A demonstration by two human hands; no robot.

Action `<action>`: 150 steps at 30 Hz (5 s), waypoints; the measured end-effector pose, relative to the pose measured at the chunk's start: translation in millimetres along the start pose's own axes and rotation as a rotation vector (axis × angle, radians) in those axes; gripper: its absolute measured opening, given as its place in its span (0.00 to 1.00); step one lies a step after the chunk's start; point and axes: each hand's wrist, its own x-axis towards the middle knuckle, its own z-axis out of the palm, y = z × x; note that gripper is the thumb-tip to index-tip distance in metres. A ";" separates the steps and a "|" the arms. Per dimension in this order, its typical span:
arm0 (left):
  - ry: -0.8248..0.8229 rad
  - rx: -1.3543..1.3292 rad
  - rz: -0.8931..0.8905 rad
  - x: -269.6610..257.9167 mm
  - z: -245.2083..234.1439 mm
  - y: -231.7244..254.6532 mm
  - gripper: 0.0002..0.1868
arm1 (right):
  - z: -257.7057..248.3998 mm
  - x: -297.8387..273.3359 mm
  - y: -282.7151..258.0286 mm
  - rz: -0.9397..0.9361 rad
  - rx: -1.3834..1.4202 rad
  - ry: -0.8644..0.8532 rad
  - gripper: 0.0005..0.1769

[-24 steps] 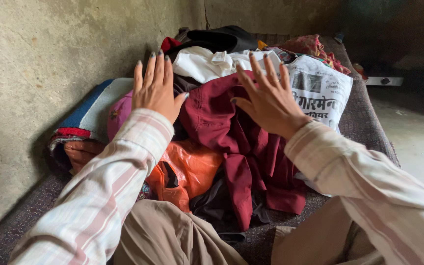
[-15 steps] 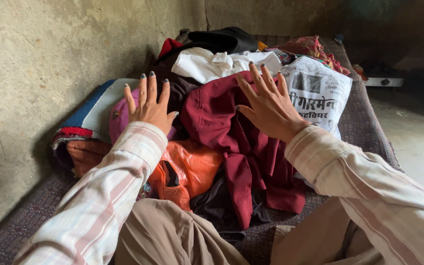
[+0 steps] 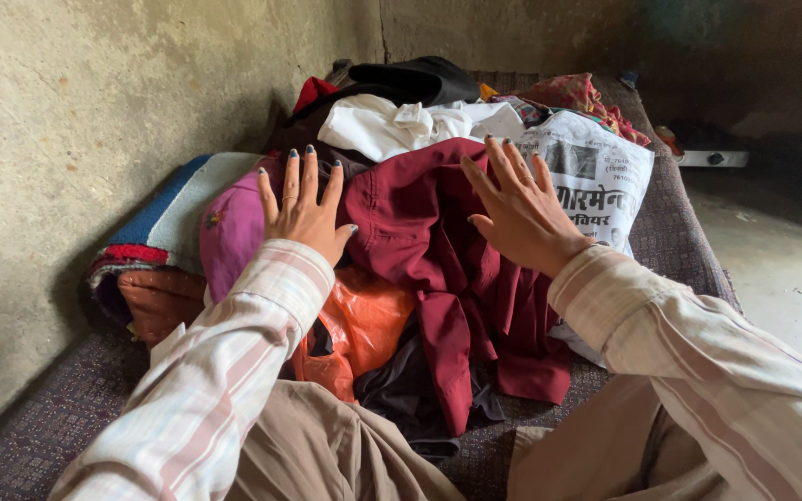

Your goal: The person picks up a maroon shirt from a pile of clothes, fastens the buttons one by one, and then holds it up to view the front and back.

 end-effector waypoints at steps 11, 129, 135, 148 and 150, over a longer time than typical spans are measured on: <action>-0.063 -0.036 0.057 -1.5 39.9 29.1 0.49 | 51.0 -14.0 -0.1 0.115 0.107 -0.135 0.49; -0.052 -1.852 -0.121 -84.9 3.4 177.2 0.18 | -60.1 -70.2 49.0 0.504 2.010 0.377 0.37; -0.257 -2.311 -0.674 -66.9 -30.3 207.2 0.22 | -18.3 -82.8 54.8 0.827 1.627 0.396 0.23; 0.390 -0.720 0.003 -133.1 18.8 97.1 0.23 | 49.7 -114.9 -38.3 0.594 1.517 -0.137 0.32; 0.311 -0.704 0.261 -149.0 23.9 118.1 0.30 | 59.7 -120.1 -55.5 0.544 1.577 -0.157 0.33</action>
